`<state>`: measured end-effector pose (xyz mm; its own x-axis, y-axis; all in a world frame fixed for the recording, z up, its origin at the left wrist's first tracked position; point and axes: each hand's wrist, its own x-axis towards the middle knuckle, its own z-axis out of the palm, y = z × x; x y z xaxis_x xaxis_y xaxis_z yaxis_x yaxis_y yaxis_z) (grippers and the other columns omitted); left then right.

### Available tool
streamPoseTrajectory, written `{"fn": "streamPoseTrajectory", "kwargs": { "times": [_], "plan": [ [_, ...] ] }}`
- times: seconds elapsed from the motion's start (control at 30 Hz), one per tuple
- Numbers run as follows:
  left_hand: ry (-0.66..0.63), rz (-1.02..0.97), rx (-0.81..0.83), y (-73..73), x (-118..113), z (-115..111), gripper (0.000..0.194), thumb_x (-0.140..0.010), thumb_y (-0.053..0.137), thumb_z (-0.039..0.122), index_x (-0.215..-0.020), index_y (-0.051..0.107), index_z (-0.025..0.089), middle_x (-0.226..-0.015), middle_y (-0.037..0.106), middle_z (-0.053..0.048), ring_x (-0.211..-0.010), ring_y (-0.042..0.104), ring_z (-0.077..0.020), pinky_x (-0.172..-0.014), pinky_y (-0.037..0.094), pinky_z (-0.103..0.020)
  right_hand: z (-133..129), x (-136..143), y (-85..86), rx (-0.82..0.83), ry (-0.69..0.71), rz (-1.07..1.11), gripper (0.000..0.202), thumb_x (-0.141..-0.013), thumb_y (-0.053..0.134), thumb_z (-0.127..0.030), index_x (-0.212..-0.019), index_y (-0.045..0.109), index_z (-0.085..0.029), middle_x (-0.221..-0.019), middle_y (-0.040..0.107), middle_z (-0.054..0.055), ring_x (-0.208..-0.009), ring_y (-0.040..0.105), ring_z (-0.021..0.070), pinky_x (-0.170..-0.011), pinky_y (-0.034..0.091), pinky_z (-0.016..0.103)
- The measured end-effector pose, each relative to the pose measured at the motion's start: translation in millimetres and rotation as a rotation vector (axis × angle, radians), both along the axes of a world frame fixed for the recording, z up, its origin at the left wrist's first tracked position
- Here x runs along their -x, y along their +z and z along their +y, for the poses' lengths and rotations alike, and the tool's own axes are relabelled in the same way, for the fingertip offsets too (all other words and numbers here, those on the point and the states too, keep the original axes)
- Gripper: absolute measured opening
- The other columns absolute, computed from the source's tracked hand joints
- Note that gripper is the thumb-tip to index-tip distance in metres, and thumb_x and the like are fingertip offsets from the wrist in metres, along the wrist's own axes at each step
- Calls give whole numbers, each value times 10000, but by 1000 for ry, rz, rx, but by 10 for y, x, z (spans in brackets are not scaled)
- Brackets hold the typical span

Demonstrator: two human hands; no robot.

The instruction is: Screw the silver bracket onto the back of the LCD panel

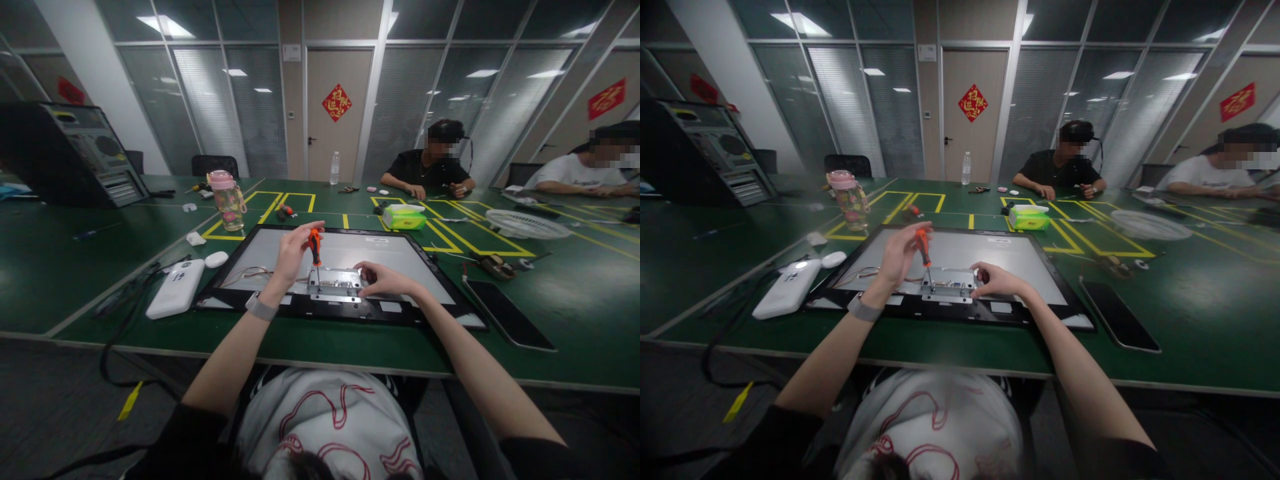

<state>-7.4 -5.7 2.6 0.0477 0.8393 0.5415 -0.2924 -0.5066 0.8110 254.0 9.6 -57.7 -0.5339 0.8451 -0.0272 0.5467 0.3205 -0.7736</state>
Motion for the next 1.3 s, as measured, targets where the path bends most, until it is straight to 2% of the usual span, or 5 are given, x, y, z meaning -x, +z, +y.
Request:
{"fn": "streamPoseTrajectory", "kwargs": {
  "times": [0.37, 0.57, 0.8, 1.07, 1.3],
  "plan": [
    [110, 76, -79, -14, -26, -5, 221, -750, 715, 311, -904, 721, 152, -795, 712, -44, -715, 632, -126, -707, 486, -245, -11, 19, 9, 4, -12, 3, 702, -565, 810, -471, -1136, 521, -182, -822, 461, -21, -768, 470, 157, -706, 382, 285],
    [-54, -2, 5, -13, -30, -11, 256, -823, 621, 340, -982, 710, 160, -893, 725, -75, -791, 668, -169, -773, 508, -305, -17, 22, 20, 5, -17, -3, 695, -561, 810, -471, -1128, 523, -188, -814, 459, -21, -767, 467, 160, -697, 385, 286],
    [82, 101, -51, -30, -10, 6, 208, -750, 714, 306, -902, 727, 164, -846, 702, -39, -744, 613, -118, -702, 467, -228, -26, 22, 31, 5, -13, -2, 703, -571, 808, -468, -1143, 516, -182, -828, 463, -17, -774, 479, 161, -708, 387, 287],
    [-124, -23, 36, -10, -35, -31, 293, -807, 651, 389, -940, 701, 132, -819, 710, -73, -766, 669, -167, -792, 513, -322, -17, 21, 26, -3, -9, -10, 685, -571, 807, -469, -1124, 521, -184, -826, 462, -18, -765, 474, 157, -697, 380, 281],
    [5, -12, -51, -67, -43, 36, 244, -711, 769, 325, -823, 626, 162, -721, 621, 9, -658, 585, -94, -674, 474, -234, -44, 29, 54, 15, -18, -5, 708, -563, 809, -472, -1141, 523, -181, -805, 463, -25, -756, 483, 159, -688, 389, 285]
  ]
}}
